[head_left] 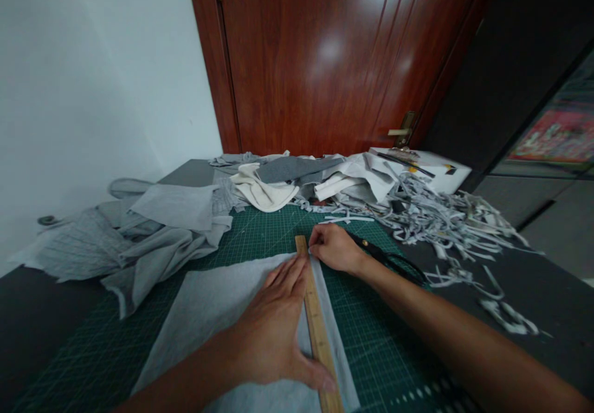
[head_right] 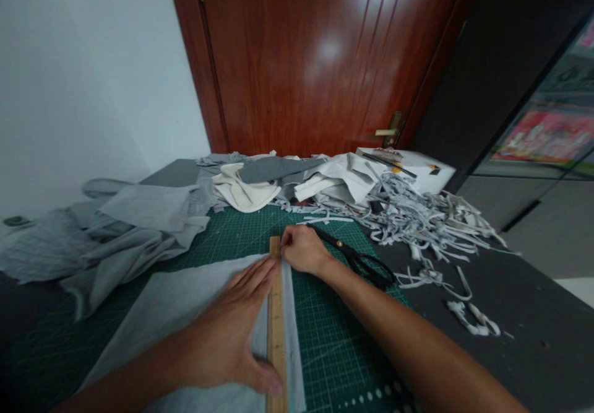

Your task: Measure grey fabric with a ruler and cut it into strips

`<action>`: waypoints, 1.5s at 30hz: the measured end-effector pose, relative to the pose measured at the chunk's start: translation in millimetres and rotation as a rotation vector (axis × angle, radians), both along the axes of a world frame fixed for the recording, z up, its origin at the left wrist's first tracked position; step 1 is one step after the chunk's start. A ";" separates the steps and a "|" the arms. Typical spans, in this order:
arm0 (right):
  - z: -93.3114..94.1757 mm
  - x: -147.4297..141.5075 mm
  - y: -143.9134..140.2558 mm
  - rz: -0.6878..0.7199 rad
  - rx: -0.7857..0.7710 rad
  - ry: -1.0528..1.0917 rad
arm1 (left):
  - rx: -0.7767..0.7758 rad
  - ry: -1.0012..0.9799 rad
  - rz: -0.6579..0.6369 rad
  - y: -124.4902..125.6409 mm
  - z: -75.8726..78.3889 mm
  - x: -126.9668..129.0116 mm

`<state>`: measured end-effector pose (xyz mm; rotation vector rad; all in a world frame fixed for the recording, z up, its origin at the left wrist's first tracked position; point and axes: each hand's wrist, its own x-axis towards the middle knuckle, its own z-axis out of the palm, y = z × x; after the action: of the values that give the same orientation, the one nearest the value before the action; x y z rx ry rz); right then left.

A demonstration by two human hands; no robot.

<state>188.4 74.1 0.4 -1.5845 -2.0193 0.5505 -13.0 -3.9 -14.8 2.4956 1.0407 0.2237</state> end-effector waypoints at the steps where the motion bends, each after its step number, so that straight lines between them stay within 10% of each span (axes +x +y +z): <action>1: 1.0 -1.0 0.8 0.002 -0.001 -0.015 | 0.005 -0.007 -0.006 -0.2 -0.8 -0.3; 12: 6.0 -9.9 -7.8 -0.007 0.052 -0.090 | 0.011 0.010 0.001 -0.3 -2.3 -0.3; 23: -3.5 -9.9 -96.8 0.065 0.012 0.029 | 0.042 -0.039 -0.002 -1.2 1.9 1.0; 36: -36.4 9.7 -178.3 0.148 -0.402 0.146 | -0.017 0.102 0.065 -4.6 7.0 6.8; 41: -9.8 26.9 -172.2 0.231 -0.365 0.156 | 0.006 0.073 0.034 -3.3 4.0 3.7; 45: 16.6 43.1 -113.0 0.137 -0.160 0.128 | 0.023 0.049 0.000 -2.5 3.1 0.3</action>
<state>231.5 -38.9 17.0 -1.4656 -2.0395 0.8631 -12.7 -6.4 -11.8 2.5336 1.0640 0.1765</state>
